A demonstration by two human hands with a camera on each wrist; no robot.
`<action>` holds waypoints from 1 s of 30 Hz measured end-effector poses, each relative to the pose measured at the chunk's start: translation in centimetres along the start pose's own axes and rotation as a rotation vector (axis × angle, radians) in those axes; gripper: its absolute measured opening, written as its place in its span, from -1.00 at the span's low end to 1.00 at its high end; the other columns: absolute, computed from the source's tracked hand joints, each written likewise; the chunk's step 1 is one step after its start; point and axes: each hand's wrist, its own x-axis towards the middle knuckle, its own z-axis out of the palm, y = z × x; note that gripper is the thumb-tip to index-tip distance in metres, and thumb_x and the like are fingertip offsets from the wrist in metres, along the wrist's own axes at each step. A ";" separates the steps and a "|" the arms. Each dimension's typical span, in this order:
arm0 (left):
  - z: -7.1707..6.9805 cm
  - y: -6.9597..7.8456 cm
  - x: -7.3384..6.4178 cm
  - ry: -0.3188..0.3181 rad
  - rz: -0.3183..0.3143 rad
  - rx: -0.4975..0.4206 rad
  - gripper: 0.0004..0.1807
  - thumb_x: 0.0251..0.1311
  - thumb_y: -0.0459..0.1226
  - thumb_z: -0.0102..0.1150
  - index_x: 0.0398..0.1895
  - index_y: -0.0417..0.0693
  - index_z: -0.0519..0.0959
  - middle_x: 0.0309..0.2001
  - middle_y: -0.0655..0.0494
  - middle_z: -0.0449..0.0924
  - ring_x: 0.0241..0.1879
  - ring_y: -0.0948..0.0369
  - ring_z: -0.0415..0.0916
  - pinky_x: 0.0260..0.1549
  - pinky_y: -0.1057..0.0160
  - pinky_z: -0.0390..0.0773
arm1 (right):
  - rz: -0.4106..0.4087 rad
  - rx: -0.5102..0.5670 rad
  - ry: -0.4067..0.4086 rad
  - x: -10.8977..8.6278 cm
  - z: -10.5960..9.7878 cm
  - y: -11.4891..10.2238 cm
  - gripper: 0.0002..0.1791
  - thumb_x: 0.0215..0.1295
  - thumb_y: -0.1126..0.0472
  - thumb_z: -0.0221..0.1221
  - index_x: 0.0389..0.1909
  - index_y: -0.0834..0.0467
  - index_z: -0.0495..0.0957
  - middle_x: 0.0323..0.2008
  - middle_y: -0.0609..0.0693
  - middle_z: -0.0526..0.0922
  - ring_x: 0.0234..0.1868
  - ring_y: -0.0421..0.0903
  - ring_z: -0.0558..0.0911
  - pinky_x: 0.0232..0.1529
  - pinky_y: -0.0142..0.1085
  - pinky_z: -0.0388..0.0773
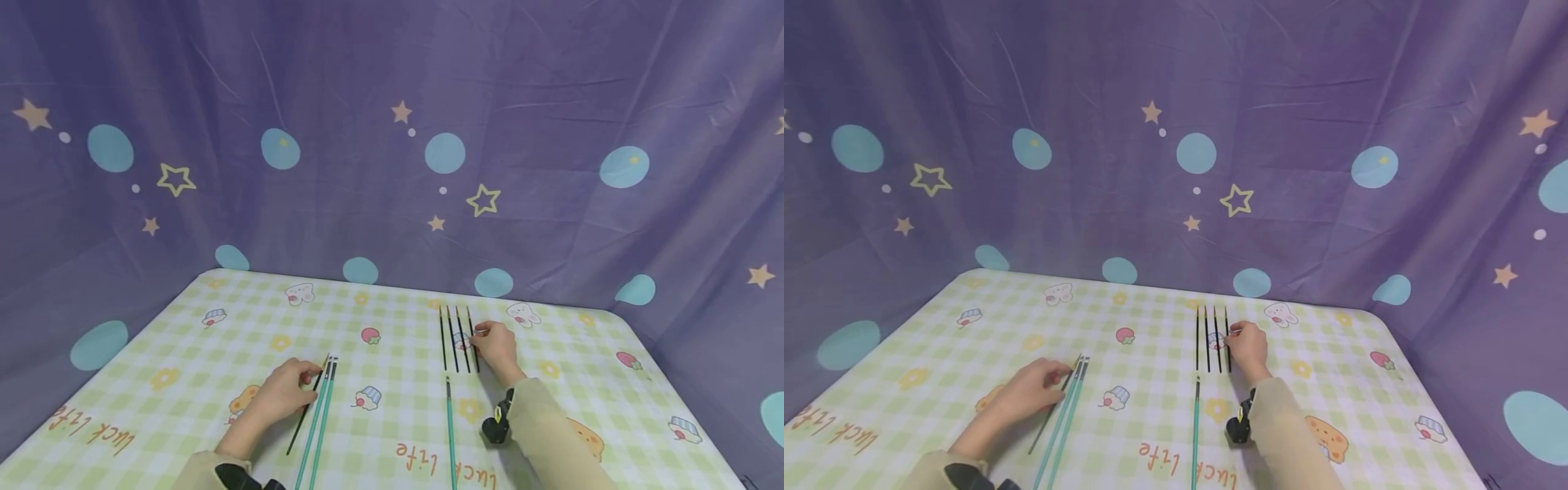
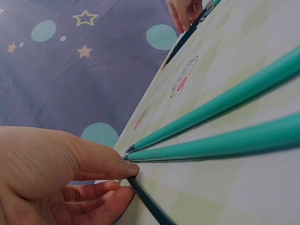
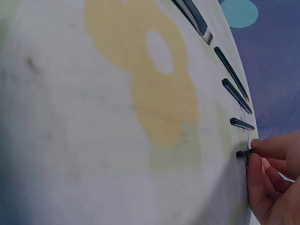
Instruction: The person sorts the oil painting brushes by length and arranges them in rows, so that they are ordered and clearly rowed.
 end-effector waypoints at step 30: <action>-0.2 0.2 -0.1 -0.009 0.006 0.010 -0.59 -0.07 -0.41 0.21 -0.04 -0.23 0.52 -0.38 0.04 0.32 -0.64 0.24 0.34 -0.71 0.33 0.40 | -0.217 0.159 -0.182 -6.3 2.2 -5.9 -0.70 0.13 0.28 0.17 -0.10 0.27 0.55 -0.44 0.05 0.56 -0.67 -0.12 0.57 -0.65 -0.37 0.50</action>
